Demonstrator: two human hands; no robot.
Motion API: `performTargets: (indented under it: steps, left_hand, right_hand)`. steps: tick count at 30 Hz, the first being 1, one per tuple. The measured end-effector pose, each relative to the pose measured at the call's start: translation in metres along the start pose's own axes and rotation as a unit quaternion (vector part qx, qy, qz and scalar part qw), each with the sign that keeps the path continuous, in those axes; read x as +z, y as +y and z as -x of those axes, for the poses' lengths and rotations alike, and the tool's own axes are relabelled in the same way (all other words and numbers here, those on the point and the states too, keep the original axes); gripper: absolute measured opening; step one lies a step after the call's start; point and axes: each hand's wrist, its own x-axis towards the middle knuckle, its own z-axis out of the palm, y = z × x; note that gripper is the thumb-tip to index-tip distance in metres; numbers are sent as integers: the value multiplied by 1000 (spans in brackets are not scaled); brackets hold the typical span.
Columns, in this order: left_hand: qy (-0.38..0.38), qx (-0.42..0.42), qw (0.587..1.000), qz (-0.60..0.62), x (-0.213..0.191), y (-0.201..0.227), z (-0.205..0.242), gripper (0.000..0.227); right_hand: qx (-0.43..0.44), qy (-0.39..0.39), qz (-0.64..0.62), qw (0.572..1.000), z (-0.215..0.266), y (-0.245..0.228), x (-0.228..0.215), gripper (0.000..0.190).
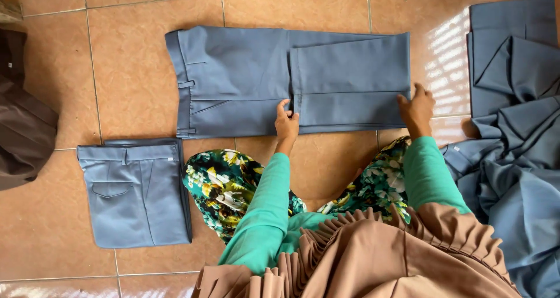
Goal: Folding grey trousers and stacking them neatly on the floor.
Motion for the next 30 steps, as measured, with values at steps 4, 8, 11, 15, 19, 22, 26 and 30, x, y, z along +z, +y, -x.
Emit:
performTargets:
  steps: [4,8,11,15,19,22,26,30]
  left_hand:
    - [30,102,986,-128,-22,41,46,51]
    - [-18,72,956,-284,-34,57,56,36]
    - [-41,73,943,-321,-30,45,55,36]
    - [-59,169,937,-299,1,40,85,48]
    - [-260,188,914,-250,30,41,117,61]
    - [-304,211,917,-145,32,37,115,52]
    - [-258,-25,930,262,-7,17,67,52]
    - [-179,-113,880,425,-129,40,56,80]
  right_hand:
    - [107,-119,-83,984,5,53,27,74]
    - [193,-147,-530,813,27,4,-11,34]
    - [189,-134,-681,695,44,-19,-72,34]
    - [100,-143,-731,659,103,-139,-189,37]
    - [62,-99,-699,705,121,-193,-225,47]
    - [27,-100,-657,747,126,-225,-223,48]
    - [-77,-36,-472,878,148,-276,-163,57]
    - [-208,-215,-409,862,164,-296,-63,55]
